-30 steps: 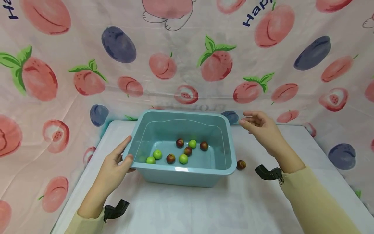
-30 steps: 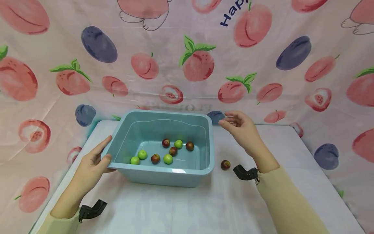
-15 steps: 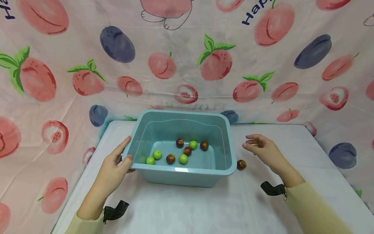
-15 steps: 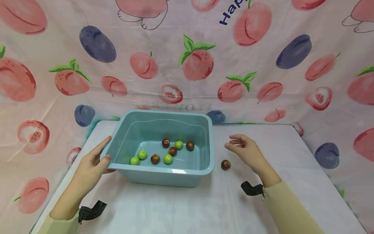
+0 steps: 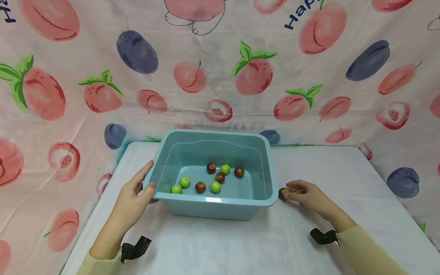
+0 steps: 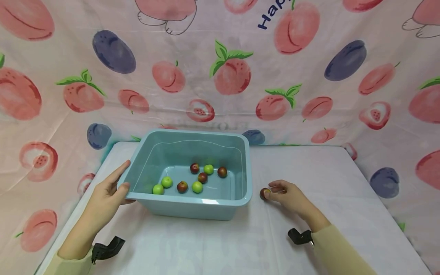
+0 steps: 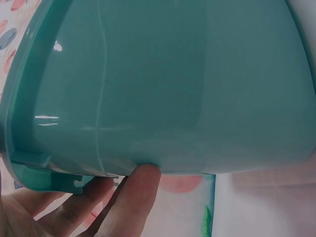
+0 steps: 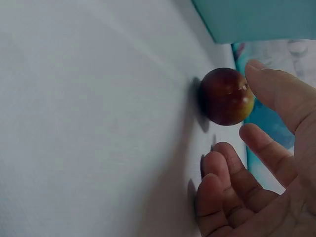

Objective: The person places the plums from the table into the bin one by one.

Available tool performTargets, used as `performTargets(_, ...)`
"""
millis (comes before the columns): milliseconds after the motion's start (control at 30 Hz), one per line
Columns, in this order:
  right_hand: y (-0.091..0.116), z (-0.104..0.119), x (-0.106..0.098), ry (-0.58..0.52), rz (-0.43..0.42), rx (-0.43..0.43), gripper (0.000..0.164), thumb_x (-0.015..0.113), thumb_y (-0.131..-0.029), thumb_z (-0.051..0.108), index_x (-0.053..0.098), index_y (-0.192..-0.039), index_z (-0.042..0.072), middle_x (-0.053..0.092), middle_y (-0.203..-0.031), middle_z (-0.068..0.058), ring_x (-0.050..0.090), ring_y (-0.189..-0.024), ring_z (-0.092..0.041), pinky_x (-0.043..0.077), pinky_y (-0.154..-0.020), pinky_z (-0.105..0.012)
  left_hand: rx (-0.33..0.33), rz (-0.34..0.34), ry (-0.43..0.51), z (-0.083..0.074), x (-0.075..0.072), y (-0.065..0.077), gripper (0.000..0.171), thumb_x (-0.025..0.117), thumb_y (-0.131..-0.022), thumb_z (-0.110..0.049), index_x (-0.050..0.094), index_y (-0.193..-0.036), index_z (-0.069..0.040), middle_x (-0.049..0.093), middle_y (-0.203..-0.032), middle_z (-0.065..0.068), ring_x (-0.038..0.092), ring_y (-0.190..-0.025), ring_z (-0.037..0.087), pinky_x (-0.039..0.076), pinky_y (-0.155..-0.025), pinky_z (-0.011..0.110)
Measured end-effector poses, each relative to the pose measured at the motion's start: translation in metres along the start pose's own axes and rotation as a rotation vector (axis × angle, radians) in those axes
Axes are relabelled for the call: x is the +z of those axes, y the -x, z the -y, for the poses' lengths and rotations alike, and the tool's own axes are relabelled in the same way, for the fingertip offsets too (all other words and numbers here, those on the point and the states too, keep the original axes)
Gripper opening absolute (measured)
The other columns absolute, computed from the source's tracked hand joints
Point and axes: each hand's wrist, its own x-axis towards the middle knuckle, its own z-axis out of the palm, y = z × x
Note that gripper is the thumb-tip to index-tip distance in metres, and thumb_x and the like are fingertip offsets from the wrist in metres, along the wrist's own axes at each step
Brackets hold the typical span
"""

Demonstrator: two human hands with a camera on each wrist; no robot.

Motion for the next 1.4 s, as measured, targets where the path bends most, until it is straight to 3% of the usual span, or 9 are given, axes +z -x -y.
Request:
performTargets(333, -0.0042, -0.0043, 0.0043, -0.003, 0.034, 0.017, 0.060, 0.076, -0.081, 0.042, 0.058, -0.128, 0.009, 0.058, -0.121, -0.011, 0.049, -0.095, -0.026, 0.046, -0.073, -0.033, 0.006, 0.000, -0.007, -0.0004, -0.0002, 0.0000, 0.056, 0.049, -0.099, -0.015, 0.034, -0.151, -0.030, 0.032, -0.153, 0.006, 0.058, -0.110, 0.031, 0.058, -0.067, 0.032)
performTargets(633, -0.0047, -0.0052, 0.0074, 0.046, 0.028, -0.001, 0.055, 0.076, -0.081, 0.043, 0.062, -0.124, 0.012, 0.057, -0.102, -0.009, 0.045, -0.086, -0.025, 0.038, -0.067, -0.034, 0.007, -0.002, -0.015, -0.0010, 0.0004, -0.0002, 0.056, 0.048, -0.099, -0.015, 0.033, -0.151, -0.031, 0.031, -0.153, 0.005, 0.058, -0.110, 0.032, 0.058, -0.067, 0.033)
performTargets(1167, -0.0065, -0.0073, 0.0098, 0.076, -0.004, 0.038, 0.055, 0.074, -0.081, 0.050, 0.063, -0.121, 0.014, 0.055, -0.096, -0.008, 0.045, -0.088, -0.025, 0.037, -0.066, -0.033, 0.006, -0.005, -0.012, -0.0008, -0.0004, 0.0003, 0.056, 0.049, -0.099, -0.015, 0.033, -0.151, -0.030, 0.032, -0.153, 0.007, 0.061, -0.105, 0.019, 0.058, -0.067, 0.034)
performTargets(1400, -0.0054, -0.0092, 0.0083, 0.043, -0.027, 0.045, 0.055, 0.071, -0.084, 0.049, 0.061, -0.119, 0.009, 0.058, -0.104, -0.009, 0.049, -0.094, -0.026, 0.043, -0.073, -0.033, 0.008, 0.001, -0.010, -0.0002, 0.0006, 0.0001, 0.056, 0.048, -0.099, -0.015, 0.033, -0.151, -0.031, 0.030, -0.154, 0.005, 0.060, -0.109, 0.028, 0.058, -0.068, 0.035)
